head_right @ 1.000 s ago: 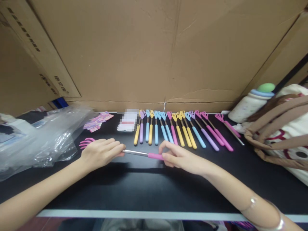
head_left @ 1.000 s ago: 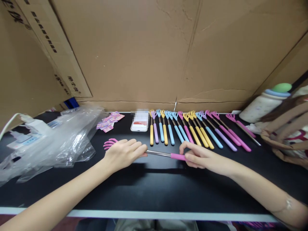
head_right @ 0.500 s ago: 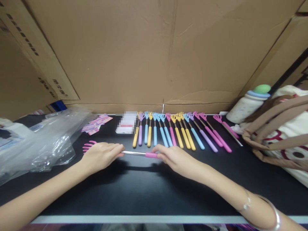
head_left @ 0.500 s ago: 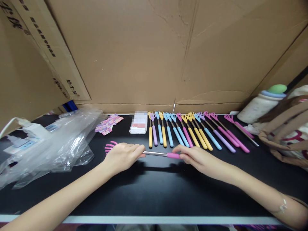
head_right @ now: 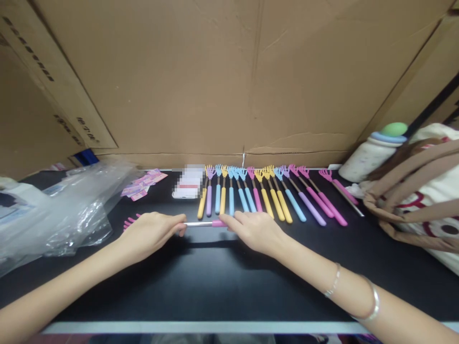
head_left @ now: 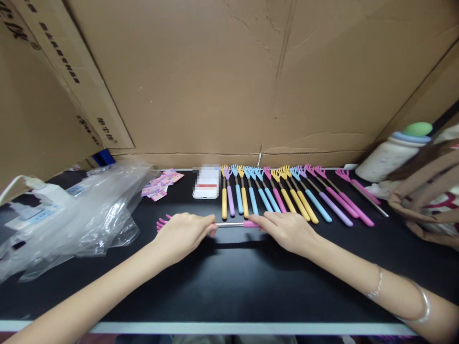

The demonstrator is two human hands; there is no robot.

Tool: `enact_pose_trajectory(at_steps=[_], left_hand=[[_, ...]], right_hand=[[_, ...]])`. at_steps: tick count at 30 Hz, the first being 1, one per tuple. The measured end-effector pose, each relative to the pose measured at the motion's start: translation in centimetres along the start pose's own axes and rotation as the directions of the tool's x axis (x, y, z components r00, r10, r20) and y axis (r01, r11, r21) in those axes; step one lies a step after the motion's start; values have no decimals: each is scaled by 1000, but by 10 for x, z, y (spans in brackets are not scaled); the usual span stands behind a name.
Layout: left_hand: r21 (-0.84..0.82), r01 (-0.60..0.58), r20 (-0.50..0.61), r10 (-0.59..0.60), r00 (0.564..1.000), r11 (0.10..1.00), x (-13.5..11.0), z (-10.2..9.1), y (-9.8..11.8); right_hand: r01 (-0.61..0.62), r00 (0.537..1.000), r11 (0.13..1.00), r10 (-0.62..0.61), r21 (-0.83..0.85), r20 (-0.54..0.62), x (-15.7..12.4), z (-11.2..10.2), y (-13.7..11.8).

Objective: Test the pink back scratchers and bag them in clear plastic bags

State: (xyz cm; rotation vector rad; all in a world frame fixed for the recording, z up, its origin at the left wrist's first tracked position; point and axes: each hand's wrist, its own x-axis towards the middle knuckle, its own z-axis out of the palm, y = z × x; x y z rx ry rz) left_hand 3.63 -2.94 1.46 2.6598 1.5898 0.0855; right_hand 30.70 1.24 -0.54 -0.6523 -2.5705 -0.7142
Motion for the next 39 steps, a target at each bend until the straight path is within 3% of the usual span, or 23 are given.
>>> enact_pose_trajectory(at_steps=[5, 8, 10, 13, 18, 20, 21, 23, 27, 31, 35, 39], left_hand=[[155, 9, -36, -3, 999, 988, 1, 1, 1], [263, -18, -85, 42, 996, 965, 4, 6, 1], [320, -62, -143, 113, 983, 945, 6, 10, 1], [388, -156, -240, 263, 935, 908, 10, 16, 3], [471, -255, -320, 433, 843, 845, 15, 21, 9], [467, -268, -326, 446, 833, 842, 15, 24, 11], [454, -271, -326, 441, 836, 849, 16, 26, 12], [403, -266, -317, 407, 857, 875, 16, 29, 13], [248, -211, -227, 269, 936, 945, 17, 31, 15], [117, -128, -92, 139, 986, 985, 19, 24, 17], [-82, -102, -23, 101, 995, 991, 19, 15, 18], [-202, -122, 10, 127, 992, 972, 18, 7, 16]], right_hand=[[-115, 993, 985, 109, 130, 53, -1, 1, -2], [-249, 959, 927, 195, 281, 207, 0, -5, -2], [-348, 910, 856, 211, 382, 357, 1, -12, -1], [-485, 839, 660, 167, 573, 518, 2, -21, 1], [-625, 769, 198, -14, 755, 640, 0, -21, 4], [-650, 750, 133, -46, 748, 660, 0, -21, 4], [-650, 750, 147, -36, 746, 660, 1, -21, 3], [-632, 763, 253, 34, 733, 646, 2, -24, 0], [-573, 786, 599, 210, 560, 581, 5, -29, -9], [-397, 882, 839, 238, 372, 406, 2, -20, -14], [-150, 984, 973, 131, 175, 119, -2, -12, -13], [-18, 999, 1000, 17, -17, -51, 1, -13, -15]])
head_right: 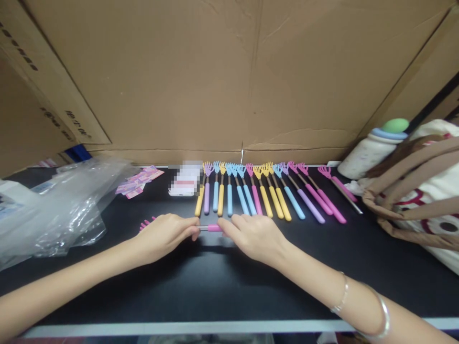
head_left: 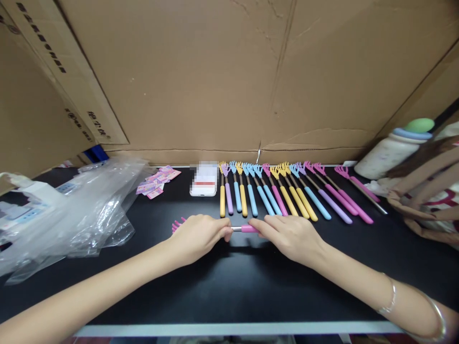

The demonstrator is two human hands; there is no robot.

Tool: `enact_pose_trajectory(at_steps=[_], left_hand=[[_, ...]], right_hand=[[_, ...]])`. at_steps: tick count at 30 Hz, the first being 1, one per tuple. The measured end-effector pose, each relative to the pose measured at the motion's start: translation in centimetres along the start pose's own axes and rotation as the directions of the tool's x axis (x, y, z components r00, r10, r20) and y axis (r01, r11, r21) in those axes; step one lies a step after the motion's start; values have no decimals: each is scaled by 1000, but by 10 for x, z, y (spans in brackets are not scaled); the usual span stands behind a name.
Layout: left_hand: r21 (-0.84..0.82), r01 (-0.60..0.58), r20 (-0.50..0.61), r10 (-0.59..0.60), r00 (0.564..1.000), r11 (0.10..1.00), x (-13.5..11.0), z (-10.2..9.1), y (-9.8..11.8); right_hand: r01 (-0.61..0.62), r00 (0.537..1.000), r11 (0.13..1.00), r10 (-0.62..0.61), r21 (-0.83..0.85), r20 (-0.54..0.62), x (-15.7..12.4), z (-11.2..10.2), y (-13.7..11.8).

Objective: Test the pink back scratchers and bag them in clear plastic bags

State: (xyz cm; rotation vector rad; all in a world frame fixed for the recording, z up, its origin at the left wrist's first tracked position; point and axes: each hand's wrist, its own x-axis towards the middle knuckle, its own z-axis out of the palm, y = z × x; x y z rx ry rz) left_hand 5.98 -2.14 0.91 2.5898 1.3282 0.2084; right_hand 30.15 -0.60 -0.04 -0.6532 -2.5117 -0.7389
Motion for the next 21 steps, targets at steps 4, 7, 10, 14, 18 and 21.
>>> enact_pose_trajectory(at_steps=[4, 7, 10, 14, 18, 21], left_hand=[[153, 22, -32, -17, 999, 988, 0, -3, -2], [300, 33, -121, 4, 993, 953, -1, -2, -4], [374, -9, -248, 109, 963, 927, -5, -5, -5], [409, -38, -344, 192, 919, 912, -12, -12, -2], [417, -14, -257, 133, 957, 909, -16, -15, -2], [437, 9, -180, 78, 980, 899, -16, -14, -10]], right_hand=[[-96, 994, 995, 96, -18, -43, 4, -1, -4], [-155, 987, 987, 156, 41, -24, 6, -2, -5], [-138, 990, 986, 141, 90, -24, 8, -4, -3], [-103, 992, 993, 106, 62, -61, 8, -5, 0], [-68, 996, 998, 69, 5, -55, 5, -5, 7], [-76, 997, 997, 77, 22, -26, 1, -3, 12]])
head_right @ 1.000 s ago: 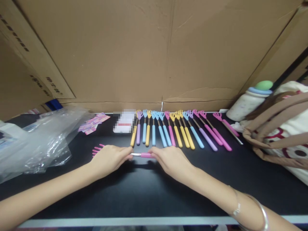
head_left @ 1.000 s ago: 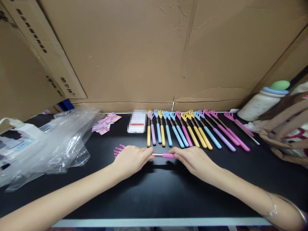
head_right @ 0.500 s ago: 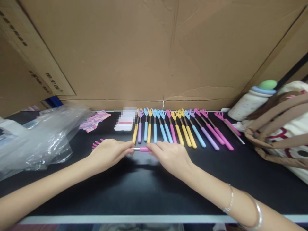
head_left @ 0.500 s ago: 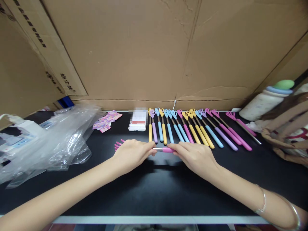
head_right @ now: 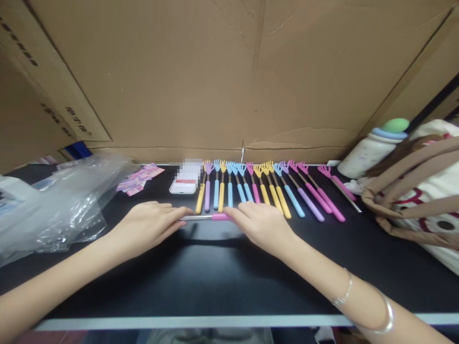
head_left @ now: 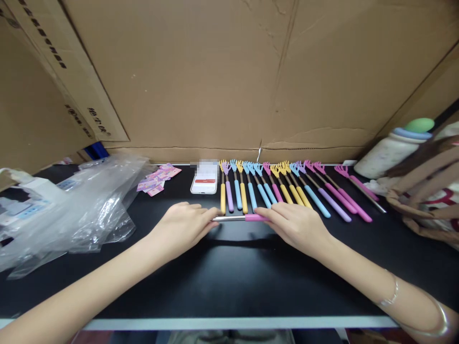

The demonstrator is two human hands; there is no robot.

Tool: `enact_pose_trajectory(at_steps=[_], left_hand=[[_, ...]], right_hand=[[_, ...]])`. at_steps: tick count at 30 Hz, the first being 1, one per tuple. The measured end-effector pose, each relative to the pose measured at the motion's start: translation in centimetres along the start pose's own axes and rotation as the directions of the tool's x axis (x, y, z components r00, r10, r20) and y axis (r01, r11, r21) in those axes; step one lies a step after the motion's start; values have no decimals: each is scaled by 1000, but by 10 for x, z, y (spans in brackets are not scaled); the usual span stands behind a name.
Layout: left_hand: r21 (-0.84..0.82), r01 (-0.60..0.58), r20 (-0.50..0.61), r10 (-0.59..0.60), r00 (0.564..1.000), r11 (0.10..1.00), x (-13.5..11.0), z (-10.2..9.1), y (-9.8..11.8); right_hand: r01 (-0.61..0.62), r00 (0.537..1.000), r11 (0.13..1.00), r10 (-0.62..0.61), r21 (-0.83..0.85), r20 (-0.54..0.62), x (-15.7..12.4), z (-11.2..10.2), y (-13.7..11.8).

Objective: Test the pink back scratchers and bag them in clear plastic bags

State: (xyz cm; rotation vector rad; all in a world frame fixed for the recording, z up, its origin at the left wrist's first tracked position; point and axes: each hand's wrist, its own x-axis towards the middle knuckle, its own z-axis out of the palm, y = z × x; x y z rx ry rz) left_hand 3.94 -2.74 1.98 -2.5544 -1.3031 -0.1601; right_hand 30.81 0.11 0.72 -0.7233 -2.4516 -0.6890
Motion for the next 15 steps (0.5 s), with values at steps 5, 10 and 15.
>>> enact_pose_trajectory(at_steps=[5, 10, 15], left_hand=[[91, -104, -120, 114, 986, 990, 0, 9, -10], [118, -140, -209, 162, 964, 983, -2, 18, -4], [116, -133, -216, 156, 964, 984, -2, 28, -1]], right_hand=[[-93, 993, 987, 82, 134, 87, -3, 1, 1], [-144, 975, 964, 100, 222, 197, -11, 3, -3], [-244, 935, 919, 137, 311, 328, -16, 5, -3]])
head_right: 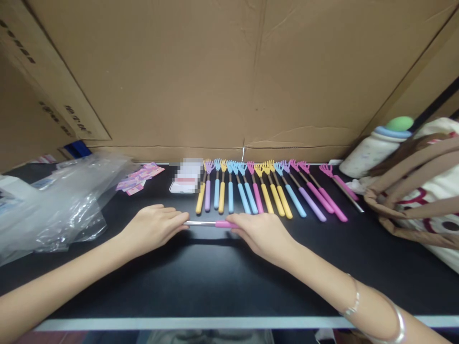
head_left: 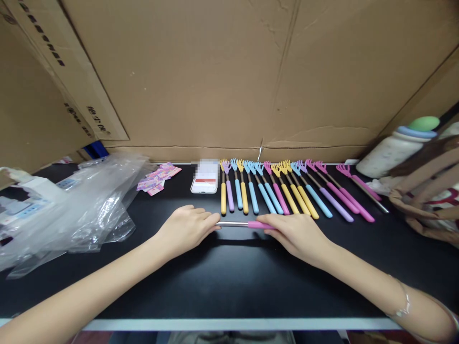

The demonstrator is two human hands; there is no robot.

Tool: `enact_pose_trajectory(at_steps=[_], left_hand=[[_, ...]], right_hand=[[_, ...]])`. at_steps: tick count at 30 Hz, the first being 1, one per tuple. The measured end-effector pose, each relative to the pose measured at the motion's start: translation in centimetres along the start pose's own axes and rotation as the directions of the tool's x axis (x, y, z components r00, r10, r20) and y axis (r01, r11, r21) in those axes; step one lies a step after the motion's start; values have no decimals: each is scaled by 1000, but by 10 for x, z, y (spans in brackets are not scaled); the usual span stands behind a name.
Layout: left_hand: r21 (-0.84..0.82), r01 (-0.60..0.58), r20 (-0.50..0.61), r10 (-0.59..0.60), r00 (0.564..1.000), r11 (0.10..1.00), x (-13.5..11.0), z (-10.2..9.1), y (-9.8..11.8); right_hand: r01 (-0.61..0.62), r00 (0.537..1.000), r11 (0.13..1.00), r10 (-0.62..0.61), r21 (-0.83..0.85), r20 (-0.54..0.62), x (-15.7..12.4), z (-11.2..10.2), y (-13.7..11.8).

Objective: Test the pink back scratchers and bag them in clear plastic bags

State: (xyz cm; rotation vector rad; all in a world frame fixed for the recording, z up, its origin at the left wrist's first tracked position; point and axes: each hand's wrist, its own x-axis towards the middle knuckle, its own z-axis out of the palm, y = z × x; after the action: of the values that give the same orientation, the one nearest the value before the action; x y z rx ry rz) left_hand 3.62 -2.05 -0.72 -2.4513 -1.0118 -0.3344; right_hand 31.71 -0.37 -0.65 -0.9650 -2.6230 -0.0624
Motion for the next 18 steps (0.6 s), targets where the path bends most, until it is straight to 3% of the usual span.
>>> enact_pose_trajectory(at_steps=[8, 14, 18], left_hand=[[19, -14, -27, 14, 1000, 1000, 3, 2, 0], [-10, -11, 14, 11, 1000, 1000, 4, 5, 4], [-20, -14, 21, 15, 1000, 1000, 5, 6, 4]], right_hand=[[-157, 956, 962, 91, 223, 279, 12, -11, -3], [-333, 882, 783, 62, 525, 468, 16, -16, 2], [-397, 855, 715, 61, 576, 514, 19, -17, 1]])
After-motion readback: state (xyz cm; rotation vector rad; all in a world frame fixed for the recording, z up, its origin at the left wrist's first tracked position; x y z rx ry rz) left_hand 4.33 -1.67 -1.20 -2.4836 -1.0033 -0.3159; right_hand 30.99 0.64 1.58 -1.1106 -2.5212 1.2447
